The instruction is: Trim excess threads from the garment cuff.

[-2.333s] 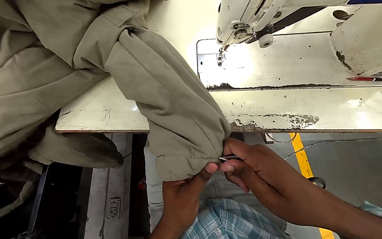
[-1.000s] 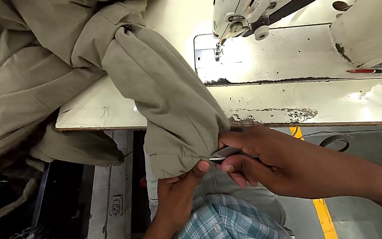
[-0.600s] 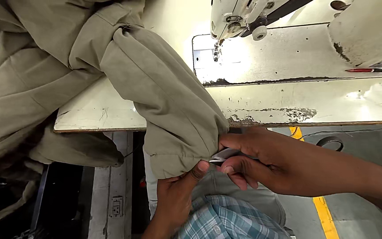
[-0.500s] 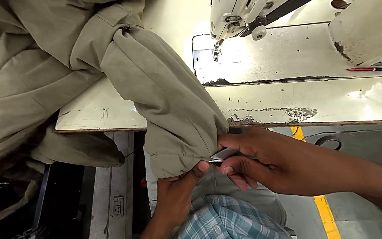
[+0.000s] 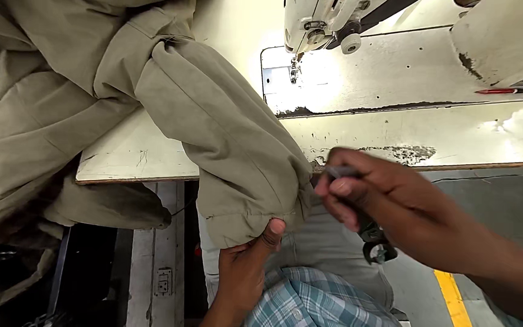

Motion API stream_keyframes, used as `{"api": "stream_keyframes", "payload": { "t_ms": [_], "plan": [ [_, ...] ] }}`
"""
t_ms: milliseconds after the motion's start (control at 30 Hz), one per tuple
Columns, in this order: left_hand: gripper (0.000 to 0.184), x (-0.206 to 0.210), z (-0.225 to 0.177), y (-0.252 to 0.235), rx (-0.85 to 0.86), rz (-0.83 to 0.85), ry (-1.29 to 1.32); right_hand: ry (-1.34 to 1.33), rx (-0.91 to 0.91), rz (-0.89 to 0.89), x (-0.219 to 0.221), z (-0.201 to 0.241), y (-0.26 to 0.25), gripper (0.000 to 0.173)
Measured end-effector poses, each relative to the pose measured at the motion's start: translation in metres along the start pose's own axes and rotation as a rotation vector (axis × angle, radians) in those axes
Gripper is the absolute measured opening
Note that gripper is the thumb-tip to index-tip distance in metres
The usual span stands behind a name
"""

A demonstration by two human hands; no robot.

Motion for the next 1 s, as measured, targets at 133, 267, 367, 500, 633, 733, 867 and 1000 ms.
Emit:
{"api": "stream_keyframes", "payload": {
  "t_ms": [133,267,367,500,633,733,867,1000],
  "plan": [
    [0.015,0.001,0.000,0.004,0.051,-0.028,0.007,0.033,-0.037,-0.175,0.009,-0.005,0.018,0.022],
    [0.028,0.005,0.000,0.003,0.095,-0.107,-0.042,0.189,-0.070,-0.097,0.029,-0.020,0.034,0.023],
    [0.028,0.008,0.001,0.003,0.110,-0.125,-0.035,0.249,-0.082,-0.038,0.032,-0.019,0.034,0.023],
    [0.026,0.009,0.001,0.003,0.105,-0.088,-0.014,0.203,-0.080,0.044,0.029,-0.011,0.025,0.022],
    [0.025,0.011,0.000,0.003,0.114,-0.091,-0.014,0.122,-0.036,0.090,0.024,-0.005,0.018,0.019],
    [0.029,0.011,0.001,0.002,0.109,-0.089,-0.011,0.082,0.011,0.119,0.021,-0.003,0.016,0.019],
    [0.030,0.011,0.002,0.001,0.104,-0.100,-0.027,-0.036,0.079,0.171,0.018,-0.005,0.016,0.019],
    [0.032,0.012,0.003,0.001,0.109,-0.098,-0.071,-0.091,0.122,0.207,0.014,-0.006,0.016,0.019]
  ]
}}
Point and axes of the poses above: each hand's wrist, its own y-axis away from the middle knuckle, its own x-axis out of the palm, z = x × y, the point moved 2 cm from there along -y, towards the middle knuckle, and after that the axes turned 4 degrees about y, right-handed, at the moved point
